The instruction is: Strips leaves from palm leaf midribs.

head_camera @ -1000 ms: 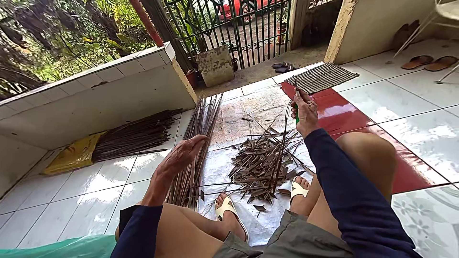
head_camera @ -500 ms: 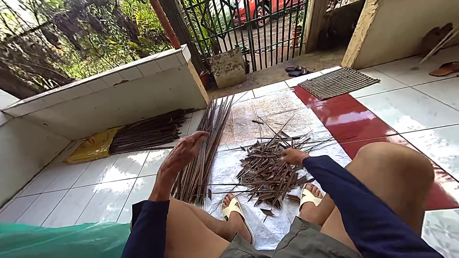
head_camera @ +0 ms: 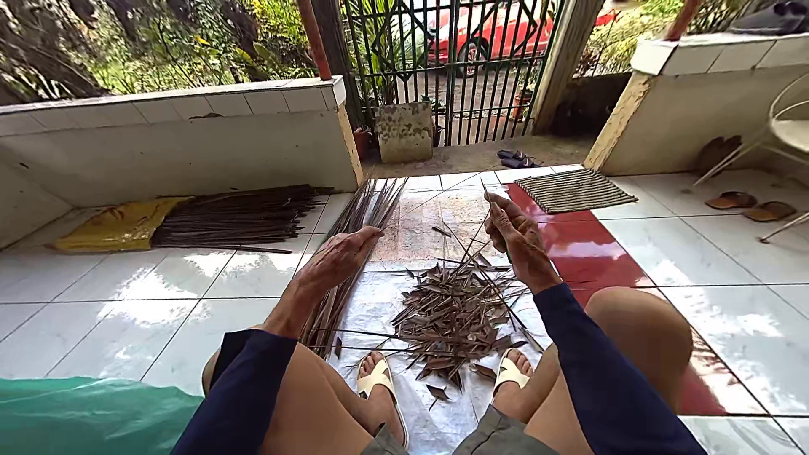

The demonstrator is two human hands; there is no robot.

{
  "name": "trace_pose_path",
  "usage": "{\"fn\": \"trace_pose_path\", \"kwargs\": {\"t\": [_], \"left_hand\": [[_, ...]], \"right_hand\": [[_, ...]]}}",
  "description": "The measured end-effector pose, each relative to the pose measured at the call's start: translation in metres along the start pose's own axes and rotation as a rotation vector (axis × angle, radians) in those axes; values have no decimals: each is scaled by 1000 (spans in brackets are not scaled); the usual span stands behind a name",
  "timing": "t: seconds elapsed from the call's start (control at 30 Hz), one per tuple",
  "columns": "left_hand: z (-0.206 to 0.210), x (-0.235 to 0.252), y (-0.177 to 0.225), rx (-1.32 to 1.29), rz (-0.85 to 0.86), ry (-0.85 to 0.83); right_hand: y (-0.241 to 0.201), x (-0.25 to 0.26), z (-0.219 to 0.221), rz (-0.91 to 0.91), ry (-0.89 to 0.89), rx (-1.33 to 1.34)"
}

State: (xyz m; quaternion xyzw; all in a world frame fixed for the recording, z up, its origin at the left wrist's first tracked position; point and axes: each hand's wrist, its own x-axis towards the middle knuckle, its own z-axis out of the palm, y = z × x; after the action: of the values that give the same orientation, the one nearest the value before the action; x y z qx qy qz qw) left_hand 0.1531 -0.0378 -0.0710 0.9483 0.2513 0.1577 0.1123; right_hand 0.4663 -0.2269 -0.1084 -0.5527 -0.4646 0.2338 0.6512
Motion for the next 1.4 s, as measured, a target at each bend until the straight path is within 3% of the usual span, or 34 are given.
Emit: {"fn": "trace_pose_path", "kwargs": {"t": [0.33, 0.63, 1.03, 1.17, 1.27, 1.33, 1.4], "left_hand": [[5, 2, 0, 0, 27, -26], [7, 2, -2, 52, 38, -29], [7, 3, 1, 58, 33, -57], [6, 3, 2, 56, 34, -55], [3, 1, 4, 56, 38, -48], [0, 0, 2, 47, 27, -31], [-4, 0, 2, 14, 21, 7]], "right_hand": [[-7, 23, 24, 26, 71, 124], [-4, 29, 7, 166, 118, 255], [-4, 37, -7, 148, 99, 276], [-2, 40, -2, 74, 165, 107], [12, 47, -7, -69, 259, -265], [26, 53, -23, -54, 291, -470], [38, 54, -43, 52, 183, -568]]}}
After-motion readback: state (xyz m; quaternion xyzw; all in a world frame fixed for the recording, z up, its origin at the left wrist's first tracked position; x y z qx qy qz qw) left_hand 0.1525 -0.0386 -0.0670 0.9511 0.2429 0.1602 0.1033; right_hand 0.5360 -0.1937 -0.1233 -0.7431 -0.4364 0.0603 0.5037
